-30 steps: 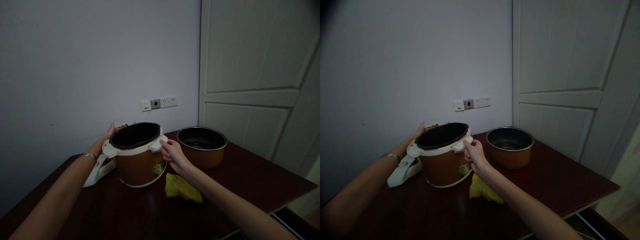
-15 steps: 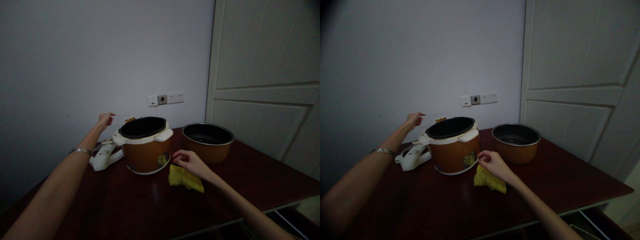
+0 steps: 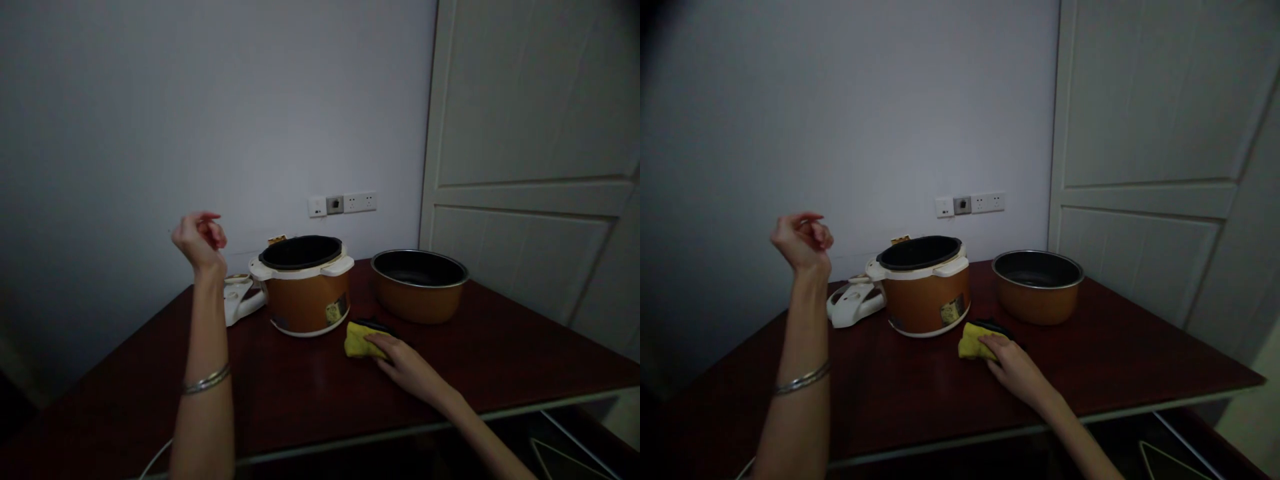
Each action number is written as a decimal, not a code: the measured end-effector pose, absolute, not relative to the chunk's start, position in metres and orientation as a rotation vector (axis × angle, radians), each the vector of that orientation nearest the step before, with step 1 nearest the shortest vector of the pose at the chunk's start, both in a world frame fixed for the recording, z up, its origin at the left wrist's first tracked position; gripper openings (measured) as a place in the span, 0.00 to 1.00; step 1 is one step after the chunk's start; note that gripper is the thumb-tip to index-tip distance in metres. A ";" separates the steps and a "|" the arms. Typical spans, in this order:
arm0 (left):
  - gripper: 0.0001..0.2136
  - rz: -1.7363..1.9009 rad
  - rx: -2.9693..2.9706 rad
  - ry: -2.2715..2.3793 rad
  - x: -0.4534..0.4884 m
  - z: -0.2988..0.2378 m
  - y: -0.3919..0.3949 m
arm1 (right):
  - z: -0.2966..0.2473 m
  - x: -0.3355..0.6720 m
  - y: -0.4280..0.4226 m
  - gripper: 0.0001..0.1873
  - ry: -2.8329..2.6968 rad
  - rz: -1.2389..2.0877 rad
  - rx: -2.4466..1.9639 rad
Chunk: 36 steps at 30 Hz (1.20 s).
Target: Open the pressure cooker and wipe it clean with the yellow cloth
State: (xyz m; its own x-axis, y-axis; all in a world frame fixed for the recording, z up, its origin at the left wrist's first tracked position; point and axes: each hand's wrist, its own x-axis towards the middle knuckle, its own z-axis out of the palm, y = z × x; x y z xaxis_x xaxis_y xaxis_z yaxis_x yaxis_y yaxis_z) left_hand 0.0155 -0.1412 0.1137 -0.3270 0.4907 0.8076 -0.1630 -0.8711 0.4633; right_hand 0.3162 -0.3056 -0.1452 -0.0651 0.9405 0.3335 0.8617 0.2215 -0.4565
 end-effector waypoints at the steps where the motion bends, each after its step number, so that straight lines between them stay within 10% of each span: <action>1: 0.11 2.235 1.454 0.384 0.021 0.102 -0.154 | -0.145 0.316 -0.305 0.26 -1.935 0.171 -1.668; 9: 0.06 1.400 2.440 0.807 0.047 -0.018 -0.247 | -0.119 0.285 -0.308 0.26 -1.993 0.197 -1.402; 15: 0.22 1.098 2.817 0.867 0.045 -0.091 -0.249 | -0.113 0.253 -0.294 0.24 -2.105 -0.161 -1.037; 25: 0.18 1.822 3.184 0.632 0.039 -0.054 -0.220 | -0.068 0.232 -0.248 0.16 -1.951 -0.907 -0.672; 36: 0.29 1.113 3.428 1.076 0.041 -0.069 -0.197 | -0.082 0.223 -0.200 0.26 -2.030 -0.895 -0.970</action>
